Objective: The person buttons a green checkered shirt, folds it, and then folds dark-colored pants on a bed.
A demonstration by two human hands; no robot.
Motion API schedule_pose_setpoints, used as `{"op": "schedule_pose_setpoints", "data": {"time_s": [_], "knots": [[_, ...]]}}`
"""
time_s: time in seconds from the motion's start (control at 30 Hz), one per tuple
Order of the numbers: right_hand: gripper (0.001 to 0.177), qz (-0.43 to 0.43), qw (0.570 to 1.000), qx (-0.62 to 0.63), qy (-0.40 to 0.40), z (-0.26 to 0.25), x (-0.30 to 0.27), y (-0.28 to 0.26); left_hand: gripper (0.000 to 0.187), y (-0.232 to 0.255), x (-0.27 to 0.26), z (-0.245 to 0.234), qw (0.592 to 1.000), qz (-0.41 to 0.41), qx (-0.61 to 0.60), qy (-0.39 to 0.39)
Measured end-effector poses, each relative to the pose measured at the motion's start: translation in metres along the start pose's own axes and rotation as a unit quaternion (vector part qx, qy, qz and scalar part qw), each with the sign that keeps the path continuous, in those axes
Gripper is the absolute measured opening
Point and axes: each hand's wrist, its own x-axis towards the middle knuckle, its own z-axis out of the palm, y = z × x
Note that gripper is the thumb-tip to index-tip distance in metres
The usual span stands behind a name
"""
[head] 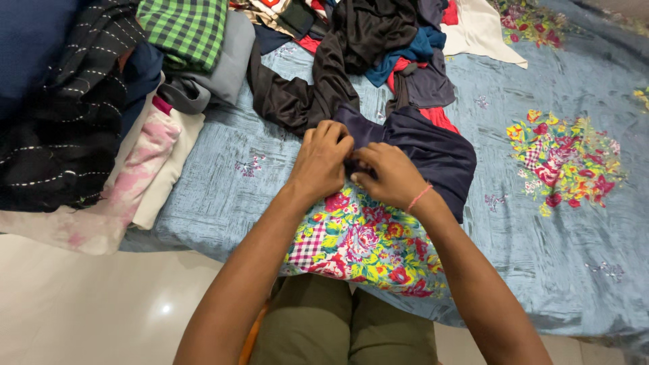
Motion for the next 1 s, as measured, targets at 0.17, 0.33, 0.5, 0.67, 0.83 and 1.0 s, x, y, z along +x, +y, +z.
{"op": "schedule_pose_setpoints", "data": {"time_s": [0.17, 0.33, 0.5, 0.67, 0.83, 1.0], "knots": [[0.016, 0.005, 0.999, 0.034, 0.04, 0.004, 0.013, 0.019, 0.024, 0.003, -0.003, -0.002, 0.998, -0.061, -0.025, -0.021], [0.016, 0.015, 0.989, 0.093, 0.117, 0.02, 0.044, 0.038, 0.021, -0.001, -0.005, 0.011, 0.995, -0.098, -0.022, -0.023], [0.028, 0.053, 0.994, -0.062, 0.075, 0.03, 0.061, 0.059, 0.032, -0.001, -0.002, 0.005, 0.996, -0.091, -0.007, -0.023], [0.036, -0.006, 0.989, -0.102, 0.107, 0.026, 0.058, 0.065, 0.048, 0.004, 0.001, 0.002, 0.994, -0.11, -0.025, 0.012], [0.054, -0.147, 0.971, -0.153, 0.113, 0.011, 0.064, 0.052, 0.05, -0.003, 0.001, 0.016, 0.977, -0.192, -0.077, 0.057], [0.027, -0.177, 0.957, -0.214, 0.079, 0.003, 0.078, 0.044, 0.066, -0.004, 0.002, 0.017, 0.968, -0.212, -0.11, 0.081]]}}
